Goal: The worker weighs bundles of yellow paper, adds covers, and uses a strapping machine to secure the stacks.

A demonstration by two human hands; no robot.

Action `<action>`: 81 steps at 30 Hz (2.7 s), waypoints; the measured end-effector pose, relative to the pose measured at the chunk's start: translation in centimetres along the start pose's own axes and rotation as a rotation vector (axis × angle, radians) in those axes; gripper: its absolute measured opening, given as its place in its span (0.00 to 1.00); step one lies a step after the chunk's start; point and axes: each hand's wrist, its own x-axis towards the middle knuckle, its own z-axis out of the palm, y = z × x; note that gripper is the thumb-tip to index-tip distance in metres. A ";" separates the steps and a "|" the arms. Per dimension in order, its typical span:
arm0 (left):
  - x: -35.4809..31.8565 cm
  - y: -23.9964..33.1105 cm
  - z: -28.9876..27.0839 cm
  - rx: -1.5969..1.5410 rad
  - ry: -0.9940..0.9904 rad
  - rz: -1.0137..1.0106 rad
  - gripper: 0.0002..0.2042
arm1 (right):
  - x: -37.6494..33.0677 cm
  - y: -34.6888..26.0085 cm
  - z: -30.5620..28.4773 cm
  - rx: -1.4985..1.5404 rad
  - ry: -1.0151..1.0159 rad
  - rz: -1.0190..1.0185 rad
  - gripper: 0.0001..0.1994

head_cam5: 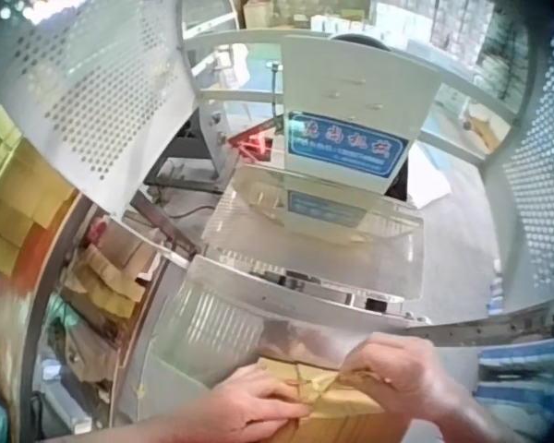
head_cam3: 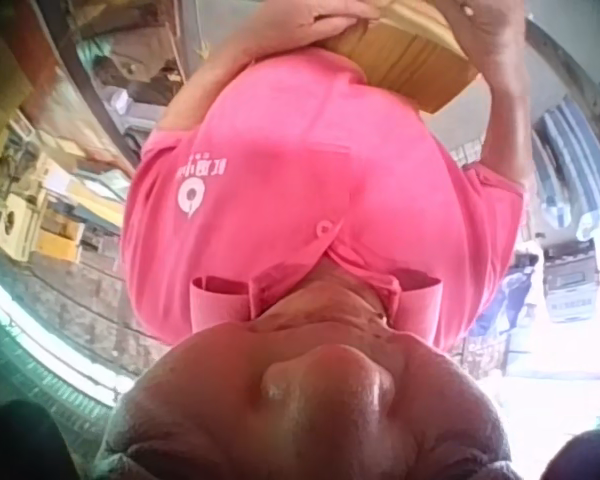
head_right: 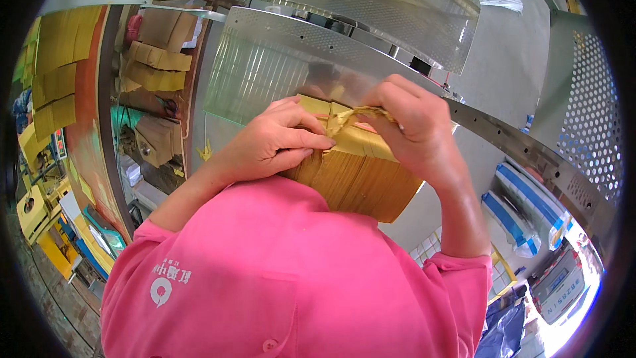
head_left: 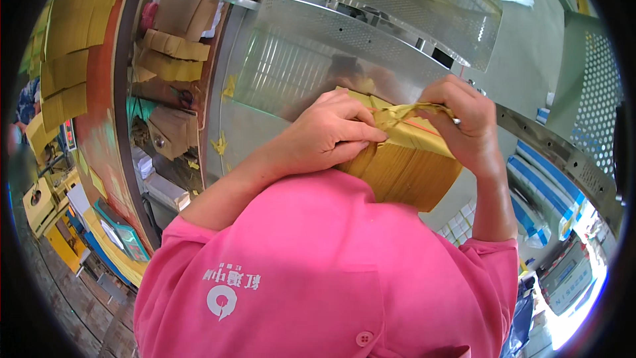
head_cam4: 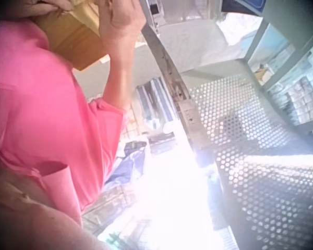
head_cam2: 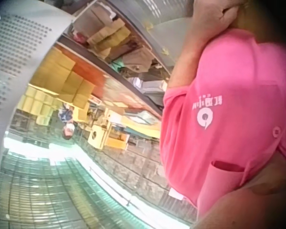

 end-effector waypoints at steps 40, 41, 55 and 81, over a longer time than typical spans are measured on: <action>2.1 -2.5 -1.7 -0.454 -0.318 -0.355 0.31 | -15.6 0.3 8.8 0.655 0.842 0.619 0.30; 2.0 -2.3 -1.4 -0.411 -0.294 -0.393 0.31 | -15.4 0.7 9.2 0.680 0.767 0.602 0.31; 1.3 -3.1 2.5 -1.054 0.076 -0.675 0.32 | -13.4 1.8 9.1 1.132 0.710 0.843 0.31; 5.1 -3.9 2.4 -0.414 0.469 -0.392 0.33 | 1.5 1.6 12.2 -0.629 0.600 0.319 0.34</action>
